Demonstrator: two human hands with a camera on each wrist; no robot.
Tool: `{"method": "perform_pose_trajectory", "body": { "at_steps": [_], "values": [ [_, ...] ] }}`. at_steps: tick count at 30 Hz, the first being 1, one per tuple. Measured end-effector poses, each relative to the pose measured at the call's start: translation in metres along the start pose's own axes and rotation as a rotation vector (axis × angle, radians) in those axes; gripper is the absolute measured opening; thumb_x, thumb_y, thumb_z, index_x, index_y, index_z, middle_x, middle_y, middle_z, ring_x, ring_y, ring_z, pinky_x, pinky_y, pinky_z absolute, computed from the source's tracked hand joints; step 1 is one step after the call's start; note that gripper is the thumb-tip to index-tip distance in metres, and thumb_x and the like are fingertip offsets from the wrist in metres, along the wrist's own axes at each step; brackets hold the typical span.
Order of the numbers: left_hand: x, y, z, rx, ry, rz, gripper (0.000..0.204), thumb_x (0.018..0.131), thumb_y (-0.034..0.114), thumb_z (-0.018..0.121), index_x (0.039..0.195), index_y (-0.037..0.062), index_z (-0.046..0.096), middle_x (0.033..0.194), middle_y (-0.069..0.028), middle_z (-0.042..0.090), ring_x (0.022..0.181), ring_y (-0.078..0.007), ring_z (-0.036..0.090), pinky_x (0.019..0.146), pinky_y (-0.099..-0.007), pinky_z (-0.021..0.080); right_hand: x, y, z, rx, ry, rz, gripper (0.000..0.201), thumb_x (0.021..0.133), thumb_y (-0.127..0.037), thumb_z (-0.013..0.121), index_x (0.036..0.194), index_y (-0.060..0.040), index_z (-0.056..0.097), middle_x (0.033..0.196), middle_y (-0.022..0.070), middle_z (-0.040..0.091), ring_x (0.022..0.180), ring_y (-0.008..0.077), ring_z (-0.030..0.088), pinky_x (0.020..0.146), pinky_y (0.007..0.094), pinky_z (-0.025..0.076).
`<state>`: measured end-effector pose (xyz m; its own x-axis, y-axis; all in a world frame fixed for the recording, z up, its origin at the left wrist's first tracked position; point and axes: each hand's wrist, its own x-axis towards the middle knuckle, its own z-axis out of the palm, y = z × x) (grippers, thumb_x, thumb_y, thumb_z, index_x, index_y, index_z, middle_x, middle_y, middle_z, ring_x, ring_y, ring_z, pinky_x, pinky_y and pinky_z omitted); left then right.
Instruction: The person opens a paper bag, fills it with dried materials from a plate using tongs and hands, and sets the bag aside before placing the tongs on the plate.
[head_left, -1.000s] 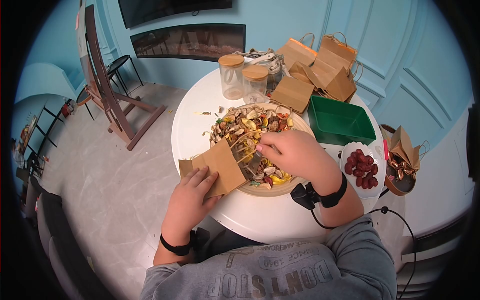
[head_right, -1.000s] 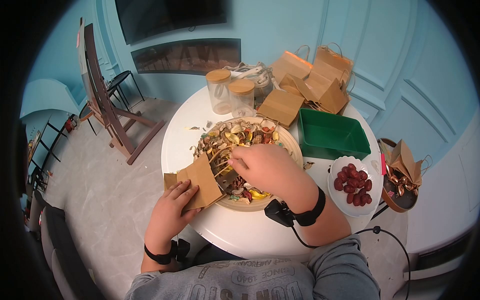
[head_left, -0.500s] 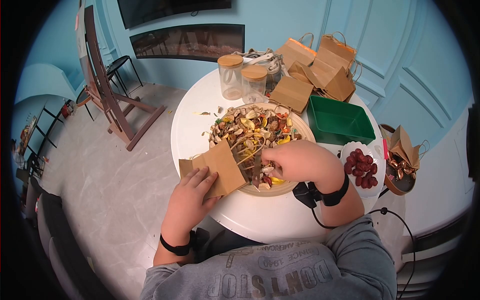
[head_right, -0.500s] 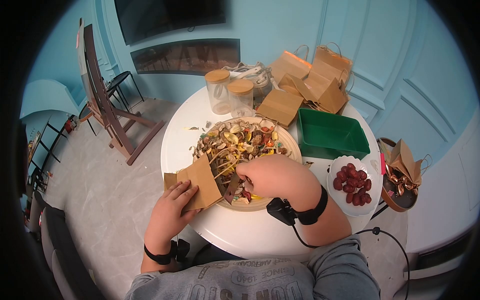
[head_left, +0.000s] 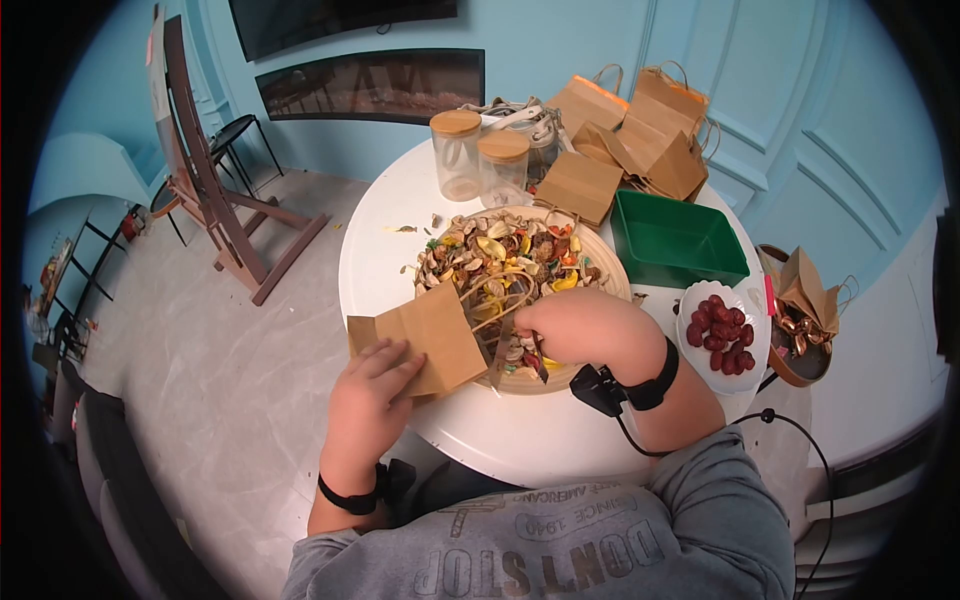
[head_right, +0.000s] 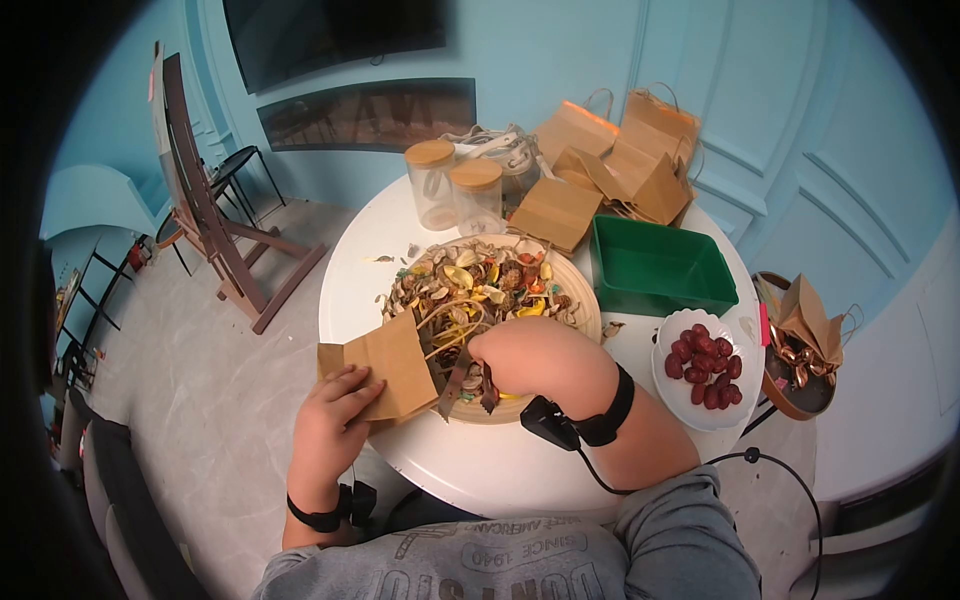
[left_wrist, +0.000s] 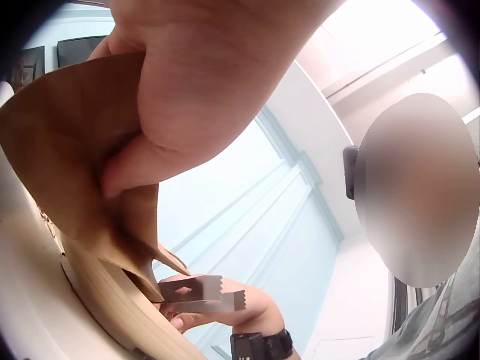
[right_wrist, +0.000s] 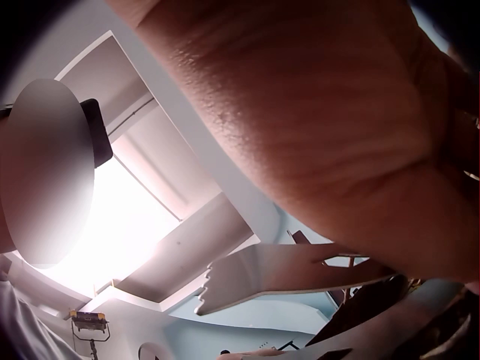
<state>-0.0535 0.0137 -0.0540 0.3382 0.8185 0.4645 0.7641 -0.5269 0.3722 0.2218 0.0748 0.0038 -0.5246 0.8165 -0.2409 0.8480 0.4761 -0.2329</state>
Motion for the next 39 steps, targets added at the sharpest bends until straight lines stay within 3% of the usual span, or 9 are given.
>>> {"method": "perform_pose_trajectory", "body": {
  "at_steps": [16, 20, 30, 33, 39],
  "values": [
    [0.006, 0.003, -0.008, 0.131, 0.196, 0.221, 0.029, 0.059, -0.005, 0.06, 0.082, 0.0052, 0.073, 0.101, -0.0088, 0.07, 0.106, -0.0354, 0.061, 0.087, -0.042, 0.052, 0.006, 0.001, 0.007, -0.031, 0.003, -0.057, 0.019, 0.08, -0.013, 0.061, 0.098, -0.0107, 0.064, 0.086, 0.016, 0.067, 0.083, 0.0368, 0.065, 0.071, 0.045, 0.052],
    [0.007, 0.002, -0.008, 0.149, 0.301, 0.255, 0.023, 0.056, -0.004, 0.06, 0.076, 0.0038, 0.069, 0.096, -0.0093, 0.069, 0.103, -0.0365, 0.061, 0.087, -0.0422, 0.052, 0.008, 0.002, 0.01, 0.023, 0.016, 0.016, 0.022, 0.079, -0.013, 0.061, 0.1, -0.0127, 0.065, 0.085, 0.0164, 0.066, 0.081, 0.0372, 0.065, 0.071, 0.0444, 0.052],
    [0.005, 0.0, -0.005, 0.229, 0.365, 0.288, 0.019, 0.057, 0.001, 0.061, 0.075, 0.0039, 0.068, 0.092, -0.0088, 0.067, 0.101, -0.0352, 0.061, 0.085, -0.0426, 0.053, 0.006, 0.0, 0.009, 0.104, 0.051, -0.025, 0.017, 0.079, -0.013, 0.059, 0.093, -0.0079, 0.067, 0.084, 0.0196, 0.067, 0.081, 0.0392, 0.065, 0.071, 0.0456, 0.052],
    [0.006, 0.0, -0.005, 0.25, 0.358, 0.306, 0.018, 0.058, 0.003, 0.062, 0.075, 0.004, 0.068, 0.092, -0.0083, 0.066, 0.1, -0.0346, 0.06, 0.085, -0.0425, 0.053, 0.009, 0.005, 0.017, 0.119, 0.078, -0.014, 0.018, 0.078, -0.014, 0.064, 0.095, -0.0124, 0.067, 0.081, 0.0185, 0.066, 0.078, 0.0388, 0.065, 0.07, 0.0445, 0.051],
    [0.005, -0.002, -0.002, 0.257, 0.355, 0.307, 0.019, 0.058, 0.004, 0.062, 0.076, 0.0039, 0.068, 0.092, -0.008, 0.066, 0.1, -0.0337, 0.06, 0.086, -0.043, 0.053, 0.008, 0.003, 0.015, 0.054, 0.076, -0.017, 0.015, 0.08, -0.015, 0.063, 0.094, -0.0124, 0.066, 0.079, 0.0189, 0.065, 0.077, 0.0388, 0.065, 0.068, 0.045, 0.051]
  ]
}}
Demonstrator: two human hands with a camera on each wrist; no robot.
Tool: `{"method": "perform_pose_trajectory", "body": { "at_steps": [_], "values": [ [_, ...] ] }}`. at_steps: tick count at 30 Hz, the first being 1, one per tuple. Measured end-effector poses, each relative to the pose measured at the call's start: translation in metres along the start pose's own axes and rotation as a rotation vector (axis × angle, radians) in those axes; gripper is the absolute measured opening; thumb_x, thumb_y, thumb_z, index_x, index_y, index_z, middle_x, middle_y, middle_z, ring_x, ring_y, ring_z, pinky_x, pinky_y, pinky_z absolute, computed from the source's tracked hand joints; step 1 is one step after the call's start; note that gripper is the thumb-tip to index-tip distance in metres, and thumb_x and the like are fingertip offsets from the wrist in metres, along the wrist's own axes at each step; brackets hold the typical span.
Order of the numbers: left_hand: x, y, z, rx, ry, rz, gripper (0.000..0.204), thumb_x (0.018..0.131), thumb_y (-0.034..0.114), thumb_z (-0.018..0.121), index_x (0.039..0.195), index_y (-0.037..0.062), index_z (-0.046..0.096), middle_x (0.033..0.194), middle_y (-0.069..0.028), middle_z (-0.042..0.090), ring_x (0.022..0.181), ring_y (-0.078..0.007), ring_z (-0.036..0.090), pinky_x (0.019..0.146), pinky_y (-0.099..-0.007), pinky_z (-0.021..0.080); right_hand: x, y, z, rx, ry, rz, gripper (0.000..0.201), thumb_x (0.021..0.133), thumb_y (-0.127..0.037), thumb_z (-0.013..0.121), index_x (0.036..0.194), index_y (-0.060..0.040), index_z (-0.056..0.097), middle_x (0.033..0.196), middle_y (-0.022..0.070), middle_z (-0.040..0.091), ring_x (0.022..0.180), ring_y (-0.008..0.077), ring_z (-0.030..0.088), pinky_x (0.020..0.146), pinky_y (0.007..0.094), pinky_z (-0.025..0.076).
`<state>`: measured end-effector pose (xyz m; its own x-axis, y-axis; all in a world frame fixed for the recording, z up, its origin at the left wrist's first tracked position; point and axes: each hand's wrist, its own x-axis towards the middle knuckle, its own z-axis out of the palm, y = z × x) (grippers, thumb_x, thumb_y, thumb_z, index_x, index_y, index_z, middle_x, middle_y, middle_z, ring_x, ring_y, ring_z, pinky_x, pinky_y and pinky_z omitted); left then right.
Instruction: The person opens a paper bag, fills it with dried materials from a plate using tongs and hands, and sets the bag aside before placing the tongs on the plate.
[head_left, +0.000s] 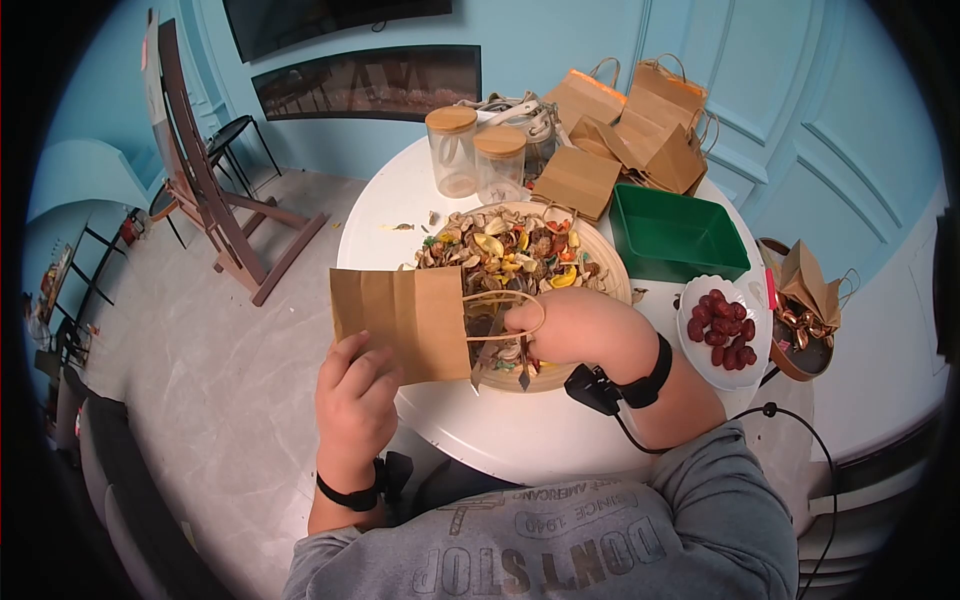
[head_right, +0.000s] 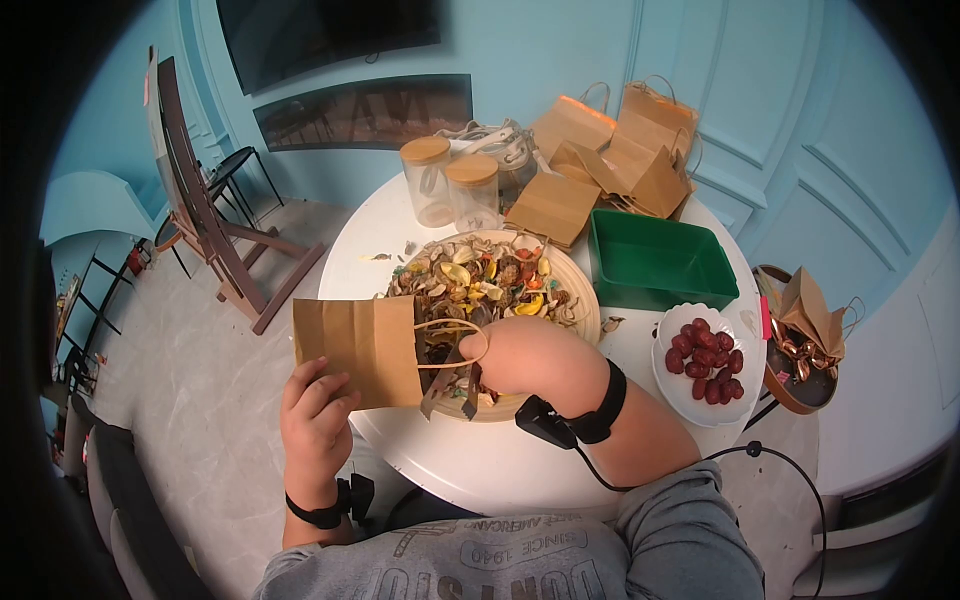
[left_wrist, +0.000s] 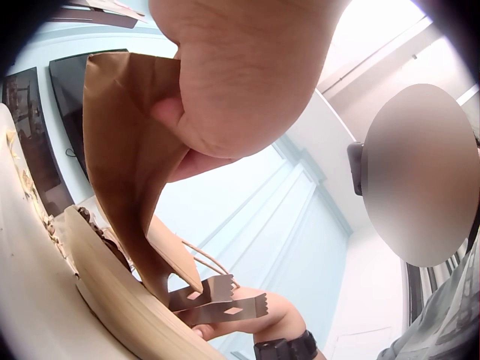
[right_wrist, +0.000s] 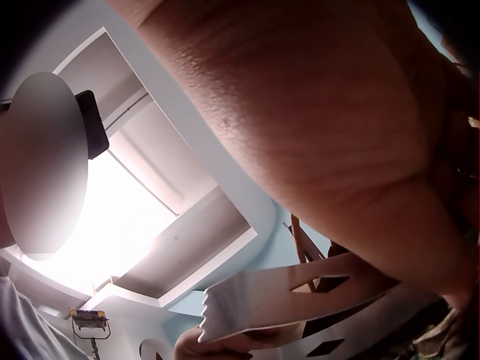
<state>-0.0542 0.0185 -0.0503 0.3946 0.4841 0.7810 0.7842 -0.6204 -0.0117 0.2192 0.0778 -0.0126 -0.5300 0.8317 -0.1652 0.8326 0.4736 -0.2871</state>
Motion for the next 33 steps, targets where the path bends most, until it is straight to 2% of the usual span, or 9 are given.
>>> {"method": "perform_pose_trajectory", "body": {
  "at_steps": [6, 13, 21, 23, 33],
  "values": [
    [-0.0012, -0.0002, 0.0004, -0.005, -0.003, -0.008, 0.019, 0.058, 0.003, 0.062, 0.076, 0.0039, 0.068, 0.092, -0.0076, 0.066, 0.1, -0.0332, 0.06, 0.086, -0.0434, 0.053, 0.0022, 0.0042, 0.0035, 0.134, -0.014, 0.034, 0.014, 0.082, -0.013, 0.06, 0.093, -0.0116, 0.066, 0.079, 0.0187, 0.066, 0.076, 0.0382, 0.065, 0.067, 0.0442, 0.05],
    [-0.0015, 0.0004, 0.0007, -0.011, -0.006, -0.005, 0.019, 0.058, 0.003, 0.062, 0.076, 0.0036, 0.068, 0.091, -0.0077, 0.066, 0.1, -0.0325, 0.06, 0.086, -0.0441, 0.053, 0.002, 0.0021, 0.0028, 0.137, -0.023, 0.076, 0.014, 0.083, -0.012, 0.058, 0.093, -0.0117, 0.067, 0.079, 0.0183, 0.066, 0.077, 0.0377, 0.065, 0.067, 0.0439, 0.05],
    [-0.0007, 0.001, 0.0034, -0.016, -0.003, -0.004, 0.017, 0.059, 0.004, 0.062, 0.075, 0.0036, 0.067, 0.09, -0.0076, 0.066, 0.098, -0.0324, 0.061, 0.083, -0.0436, 0.053, 0.005, 0.0043, 0.0047, 0.08, -0.017, 0.049, 0.016, 0.079, -0.013, 0.062, 0.094, -0.0126, 0.068, 0.08, 0.0191, 0.066, 0.078, 0.0385, 0.065, 0.068, 0.0448, 0.051],
    [0.0027, 0.004, 0.0009, -0.036, -0.02, -0.041, 0.017, 0.059, -0.006, 0.066, 0.074, 0.0022, 0.068, 0.087, -0.0095, 0.067, 0.097, -0.0351, 0.062, 0.082, -0.0413, 0.053, 0.0065, 0.006, 0.007, 0.095, -0.02, 0.055, 0.016, 0.079, -0.012, 0.061, 0.094, -0.0126, 0.067, 0.081, 0.0193, 0.066, 0.078, 0.0387, 0.065, 0.068, 0.0449, 0.051],
    [0.0005, 0.0041, 0.0054, -0.049, -0.025, -0.063, 0.019, 0.058, -0.007, 0.066, 0.074, 0.0024, 0.067, 0.086, -0.0096, 0.066, 0.096, -0.0352, 0.062, 0.081, -0.041, 0.053, 0.0053, 0.0048, 0.0071, -0.002, 0.025, 0.011, 0.017, 0.08, -0.011, 0.058, 0.096, -0.013, 0.066, 0.082, 0.0189, 0.065, 0.077, 0.0398, 0.063, 0.068, 0.0448, 0.051]
  ]
}}
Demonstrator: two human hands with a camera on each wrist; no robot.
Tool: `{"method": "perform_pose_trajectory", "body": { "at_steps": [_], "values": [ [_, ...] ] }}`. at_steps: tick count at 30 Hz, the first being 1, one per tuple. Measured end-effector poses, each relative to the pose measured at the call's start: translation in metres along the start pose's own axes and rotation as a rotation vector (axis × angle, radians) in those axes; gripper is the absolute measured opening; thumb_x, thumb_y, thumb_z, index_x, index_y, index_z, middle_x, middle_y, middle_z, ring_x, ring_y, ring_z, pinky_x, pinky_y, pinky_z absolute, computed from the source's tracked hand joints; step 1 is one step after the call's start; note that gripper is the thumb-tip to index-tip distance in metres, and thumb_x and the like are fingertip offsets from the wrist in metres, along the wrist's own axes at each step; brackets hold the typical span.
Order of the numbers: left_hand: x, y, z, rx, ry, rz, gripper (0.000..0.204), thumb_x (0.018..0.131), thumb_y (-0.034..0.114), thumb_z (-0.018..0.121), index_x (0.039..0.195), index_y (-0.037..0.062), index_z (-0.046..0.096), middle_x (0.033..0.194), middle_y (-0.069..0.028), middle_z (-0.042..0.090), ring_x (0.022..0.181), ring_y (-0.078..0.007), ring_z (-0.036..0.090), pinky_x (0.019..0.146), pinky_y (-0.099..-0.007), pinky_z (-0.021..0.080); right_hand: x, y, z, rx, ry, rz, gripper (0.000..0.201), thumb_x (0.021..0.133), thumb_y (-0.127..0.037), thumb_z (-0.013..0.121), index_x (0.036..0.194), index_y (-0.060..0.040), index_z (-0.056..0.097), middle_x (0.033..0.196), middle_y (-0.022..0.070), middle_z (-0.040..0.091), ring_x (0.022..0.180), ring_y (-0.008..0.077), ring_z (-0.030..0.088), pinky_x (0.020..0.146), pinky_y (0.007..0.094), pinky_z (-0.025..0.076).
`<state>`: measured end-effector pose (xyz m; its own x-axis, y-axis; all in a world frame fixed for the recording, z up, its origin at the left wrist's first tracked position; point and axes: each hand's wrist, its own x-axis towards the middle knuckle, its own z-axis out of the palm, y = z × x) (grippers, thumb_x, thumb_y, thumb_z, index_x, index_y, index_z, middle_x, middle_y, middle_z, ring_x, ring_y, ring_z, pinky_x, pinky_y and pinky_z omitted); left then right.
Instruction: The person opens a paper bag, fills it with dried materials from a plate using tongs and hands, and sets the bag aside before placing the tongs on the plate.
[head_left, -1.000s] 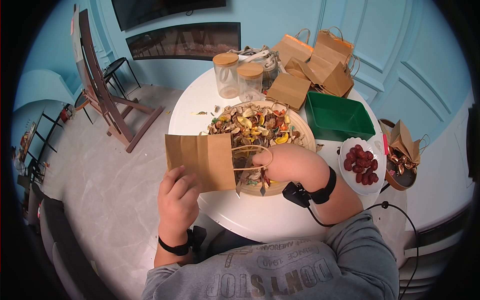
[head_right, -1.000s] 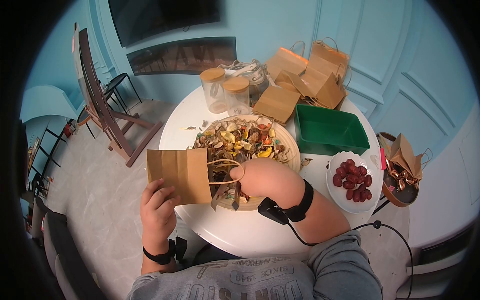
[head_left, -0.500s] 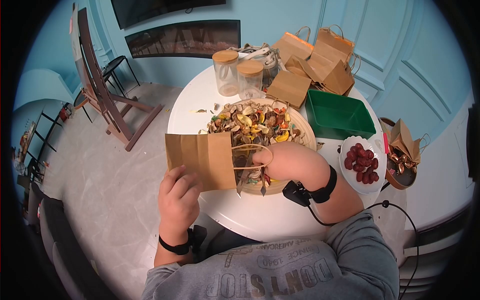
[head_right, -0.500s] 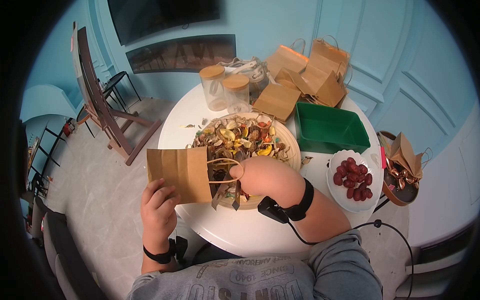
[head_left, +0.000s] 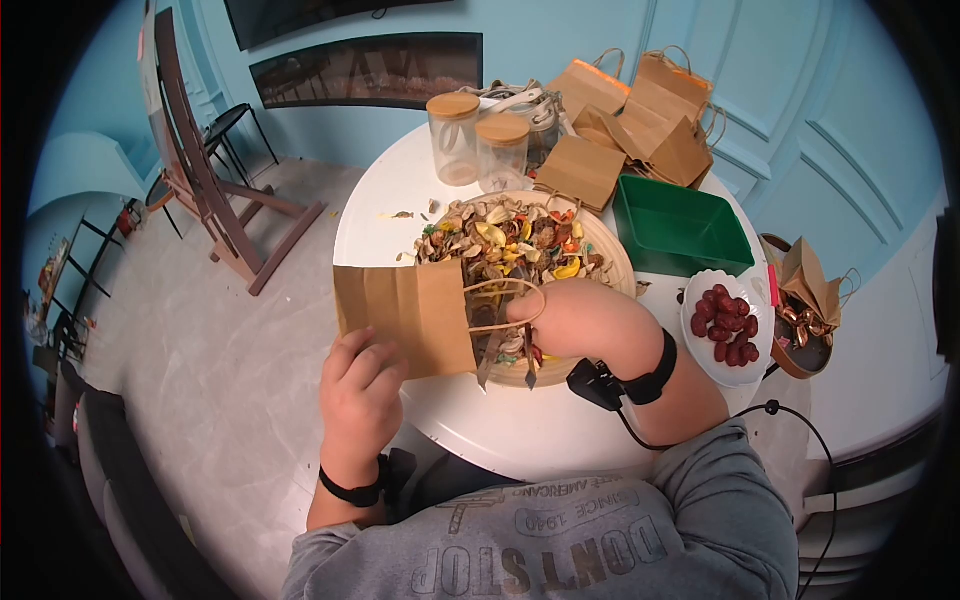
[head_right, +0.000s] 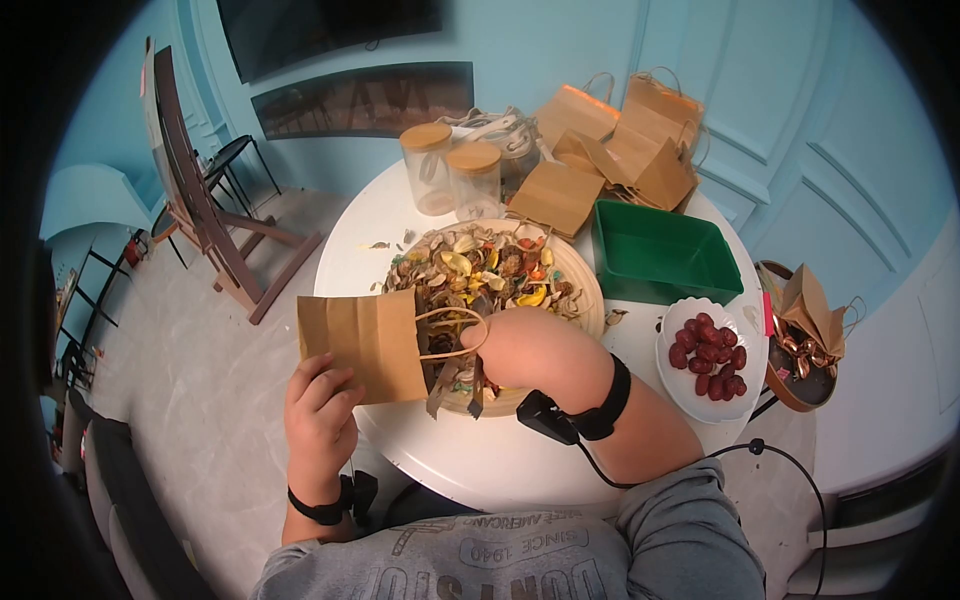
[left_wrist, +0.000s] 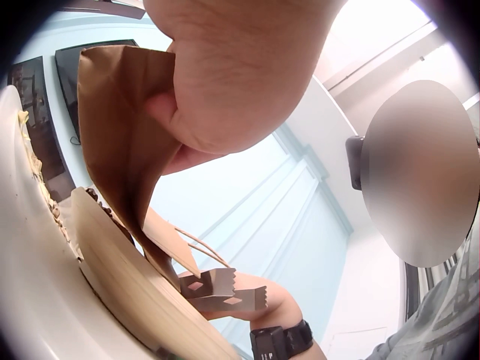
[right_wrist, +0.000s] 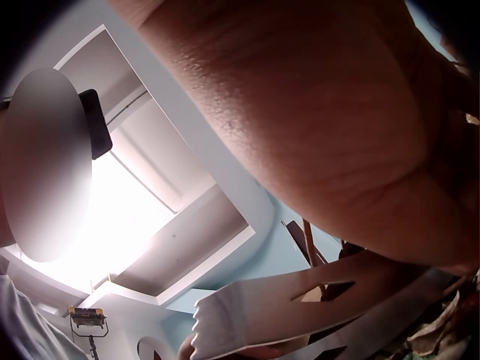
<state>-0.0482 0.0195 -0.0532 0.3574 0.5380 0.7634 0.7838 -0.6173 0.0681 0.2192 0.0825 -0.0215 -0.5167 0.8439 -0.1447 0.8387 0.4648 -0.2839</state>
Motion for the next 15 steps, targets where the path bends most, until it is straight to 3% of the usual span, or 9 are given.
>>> {"method": "perform_pose_trajectory", "body": {
  "at_steps": [2, 7, 15],
  "values": [
    [-0.003, -0.002, 0.004, 0.012, 0.023, 0.036, 0.017, 0.058, 0.001, 0.061, 0.074, 0.0032, 0.065, 0.088, -0.0087, 0.066, 0.095, -0.0337, 0.062, 0.082, -0.042, 0.053, 0.0, -0.001, -0.001, -0.004, -0.009, 0.001, 0.018, 0.08, -0.011, 0.058, 0.096, -0.0131, 0.065, 0.082, 0.0188, 0.065, 0.078, 0.0396, 0.063, 0.068, 0.0448, 0.051],
    [-0.005, -0.003, 0.007, -0.006, 0.018, 0.003, 0.018, 0.056, -0.001, 0.061, 0.074, 0.0031, 0.065, 0.088, -0.0092, 0.066, 0.095, -0.0341, 0.062, 0.083, -0.042, 0.053, 0.002, -0.001, 0.003, -0.037, 0.009, -0.027, 0.02, 0.078, -0.01, 0.059, 0.097, -0.0129, 0.065, 0.084, 0.0175, 0.066, 0.079, 0.0387, 0.064, 0.069, 0.0452, 0.051],
    [-0.008, -0.002, 0.015, -0.071, -0.031, -0.104, 0.022, 0.055, -0.005, 0.06, 0.076, 0.0023, 0.065, 0.089, -0.0108, 0.066, 0.093, -0.0348, 0.061, 0.082, -0.0423, 0.052, 0.002, -0.011, -0.001, -0.15, 0.015, -0.061, 0.02, 0.075, -0.007, 0.062, 0.094, -0.0043, 0.065, 0.088, 0.0174, 0.068, 0.086, 0.0357, 0.067, 0.076, 0.0449, 0.054]
  ]
}}
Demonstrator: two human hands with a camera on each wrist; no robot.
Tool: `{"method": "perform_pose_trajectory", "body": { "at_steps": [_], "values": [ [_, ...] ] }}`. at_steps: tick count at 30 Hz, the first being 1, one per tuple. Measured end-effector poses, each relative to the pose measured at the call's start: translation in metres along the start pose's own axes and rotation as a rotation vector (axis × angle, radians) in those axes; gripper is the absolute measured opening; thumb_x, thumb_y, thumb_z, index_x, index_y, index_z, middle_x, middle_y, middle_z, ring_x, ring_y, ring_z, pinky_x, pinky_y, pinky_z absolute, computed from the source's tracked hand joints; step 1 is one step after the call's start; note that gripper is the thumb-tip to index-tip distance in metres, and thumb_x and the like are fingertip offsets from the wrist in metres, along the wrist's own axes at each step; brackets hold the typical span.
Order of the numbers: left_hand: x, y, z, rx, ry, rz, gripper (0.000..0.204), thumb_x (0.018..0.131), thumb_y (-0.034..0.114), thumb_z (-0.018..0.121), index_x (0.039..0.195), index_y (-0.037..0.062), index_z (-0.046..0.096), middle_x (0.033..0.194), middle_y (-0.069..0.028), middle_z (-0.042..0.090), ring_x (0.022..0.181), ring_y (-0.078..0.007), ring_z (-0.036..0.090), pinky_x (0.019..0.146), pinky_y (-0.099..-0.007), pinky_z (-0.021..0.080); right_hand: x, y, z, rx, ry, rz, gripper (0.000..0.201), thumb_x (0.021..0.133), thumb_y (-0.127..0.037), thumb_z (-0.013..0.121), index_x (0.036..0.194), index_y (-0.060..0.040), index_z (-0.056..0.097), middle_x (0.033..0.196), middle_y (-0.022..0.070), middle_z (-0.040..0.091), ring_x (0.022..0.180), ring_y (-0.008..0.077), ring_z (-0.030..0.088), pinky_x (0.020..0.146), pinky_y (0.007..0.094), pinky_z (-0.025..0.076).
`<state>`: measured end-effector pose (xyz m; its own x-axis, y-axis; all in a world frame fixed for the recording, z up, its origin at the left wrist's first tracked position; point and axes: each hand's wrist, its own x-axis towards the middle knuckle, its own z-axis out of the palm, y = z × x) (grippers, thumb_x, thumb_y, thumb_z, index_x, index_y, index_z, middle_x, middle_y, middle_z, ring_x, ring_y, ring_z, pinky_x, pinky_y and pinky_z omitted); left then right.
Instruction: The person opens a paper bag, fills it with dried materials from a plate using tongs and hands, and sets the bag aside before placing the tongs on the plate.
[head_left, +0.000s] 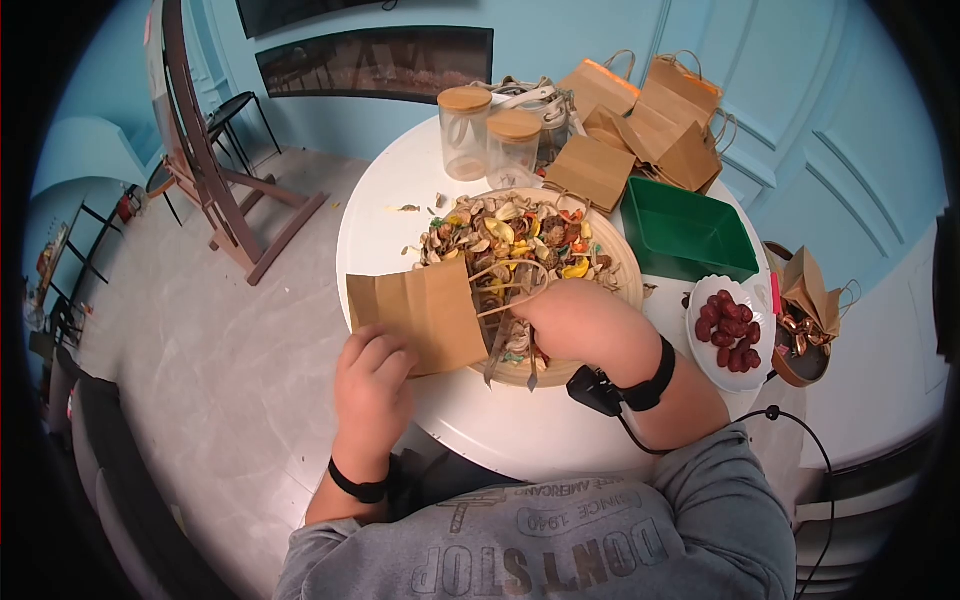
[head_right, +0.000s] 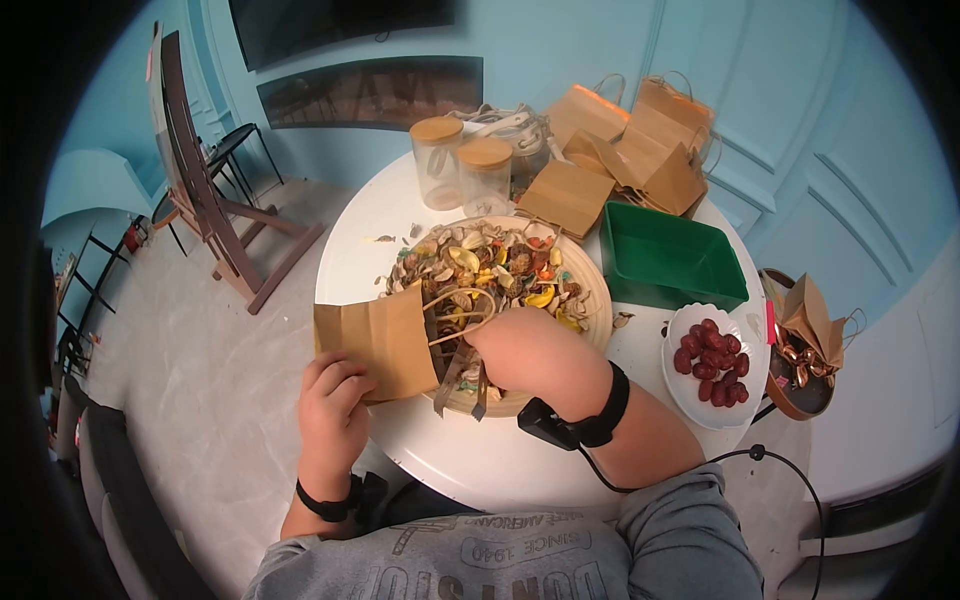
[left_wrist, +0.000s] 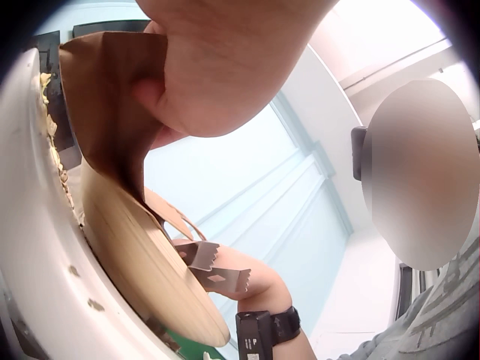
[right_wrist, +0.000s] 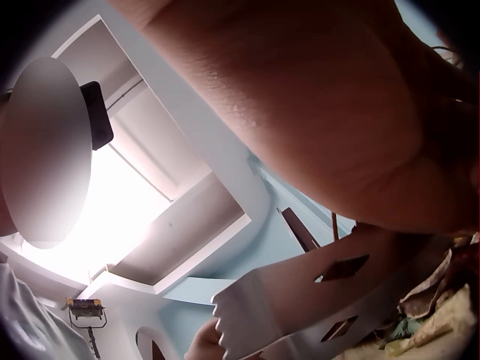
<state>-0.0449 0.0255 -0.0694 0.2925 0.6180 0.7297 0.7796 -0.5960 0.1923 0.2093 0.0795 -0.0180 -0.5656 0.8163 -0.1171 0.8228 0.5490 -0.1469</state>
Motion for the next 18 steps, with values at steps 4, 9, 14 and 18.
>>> {"method": "perform_pose_trajectory", "body": {
  "at_steps": [4, 9, 14, 18],
  "values": [
    [-0.004, 0.0, 0.012, -0.04, -0.044, -0.042, 0.024, 0.058, -0.008, 0.059, 0.078, 0.0022, 0.064, 0.091, -0.0109, 0.066, 0.094, -0.0344, 0.06, 0.081, -0.0421, 0.052, 0.005, -0.002, 0.013, -0.035, 0.093, 0.004, 0.021, 0.074, -0.006, 0.064, 0.095, -0.0045, 0.066, 0.086, 0.017, 0.069, 0.085, 0.0347, 0.067, 0.076, 0.0447, 0.054],
    [-0.004, 0.003, 0.016, -0.028, -0.049, -0.061, 0.023, 0.059, -0.01, 0.058, 0.078, 0.0016, 0.064, 0.092, -0.0116, 0.067, 0.095, -0.035, 0.061, 0.082, -0.0417, 0.051, 0.005, -0.002, 0.016, -0.122, 0.116, -0.034, 0.019, 0.08, -0.004, 0.058, 0.098, -0.0019, 0.064, 0.08, 0.015, 0.068, 0.078, 0.0326, 0.068, 0.07, 0.0429, 0.054],
    [-0.003, 0.003, 0.015, -0.019, -0.046, -0.064, 0.024, 0.059, -0.011, 0.057, 0.078, 0.0014, 0.065, 0.092, -0.0121, 0.067, 0.095, -0.0349, 0.061, 0.082, -0.0416, 0.051, 0.006, -0.004, 0.013, -0.074, 0.101, 0.01, 0.022, 0.074, -0.004, 0.063, 0.096, -0.0042, 0.066, 0.085, 0.0165, 0.069, 0.084, 0.0337, 0.068, 0.074, 0.0438, 0.054],
    [-0.003, 0.003, 0.015, -0.028, -0.056, -0.07, 0.023, 0.059, -0.011, 0.057, 0.078, 0.0011, 0.065, 0.092, -0.0122, 0.067, 0.095, -0.0346, 0.061, 0.082, -0.0414, 0.052, 0.006, -0.005, 0.012, -0.07, 0.103, 0.018, 0.022, 0.074, -0.004, 0.063, 0.096, -0.0042, 0.066, 0.086, 0.0167, 0.069, 0.085, 0.0336, 0.068, 0.075, 0.0437, 0.054]
  ]
}}
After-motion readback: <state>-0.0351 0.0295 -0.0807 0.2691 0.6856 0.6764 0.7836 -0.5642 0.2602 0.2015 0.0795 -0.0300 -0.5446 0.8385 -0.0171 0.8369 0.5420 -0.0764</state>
